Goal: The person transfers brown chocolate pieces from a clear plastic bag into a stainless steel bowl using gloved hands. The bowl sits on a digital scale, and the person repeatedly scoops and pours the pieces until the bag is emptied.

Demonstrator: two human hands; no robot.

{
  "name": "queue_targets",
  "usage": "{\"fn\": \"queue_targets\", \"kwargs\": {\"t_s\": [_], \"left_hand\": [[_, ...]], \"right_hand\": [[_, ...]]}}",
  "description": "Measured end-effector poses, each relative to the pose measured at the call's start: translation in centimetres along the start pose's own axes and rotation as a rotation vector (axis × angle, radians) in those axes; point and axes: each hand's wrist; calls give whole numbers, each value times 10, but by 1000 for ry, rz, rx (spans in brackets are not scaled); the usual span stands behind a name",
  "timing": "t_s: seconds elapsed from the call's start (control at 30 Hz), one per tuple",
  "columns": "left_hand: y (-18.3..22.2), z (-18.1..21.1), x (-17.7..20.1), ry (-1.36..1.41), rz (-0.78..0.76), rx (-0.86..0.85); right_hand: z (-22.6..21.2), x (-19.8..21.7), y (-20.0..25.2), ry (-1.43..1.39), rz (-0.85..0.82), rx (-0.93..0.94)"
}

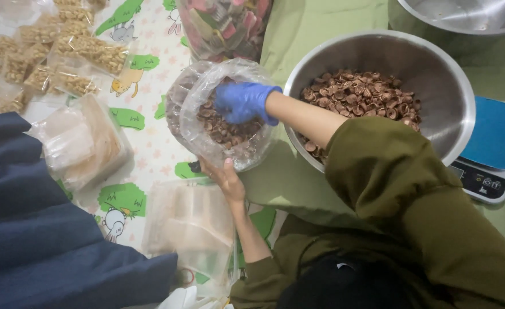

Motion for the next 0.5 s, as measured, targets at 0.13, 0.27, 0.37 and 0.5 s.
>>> {"fn": "queue_targets", "kwargs": {"t_s": [0.13, 0.27, 0.37, 0.5], "left_hand": [[-1, 3, 1, -8, 12, -31], [-4, -8, 0, 37, -19, -13], [-9, -16, 2, 12, -23, -29], [-5, -18, 0, -17, 2, -69]], "right_hand": [[-1, 7, -20, -177, 115, -127], [6, -17, -48, -121, 128, -276], [10, -24, -77, -45, 72, -307], [15, -35, -60, 159, 11, -13]]}}
Point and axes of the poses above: each hand's wrist, its own y-axis away from the middle knuckle, its own x-axis out of the back of the hand, z = x × y, and after that the axes turned 5 degrees about -y, right-handed
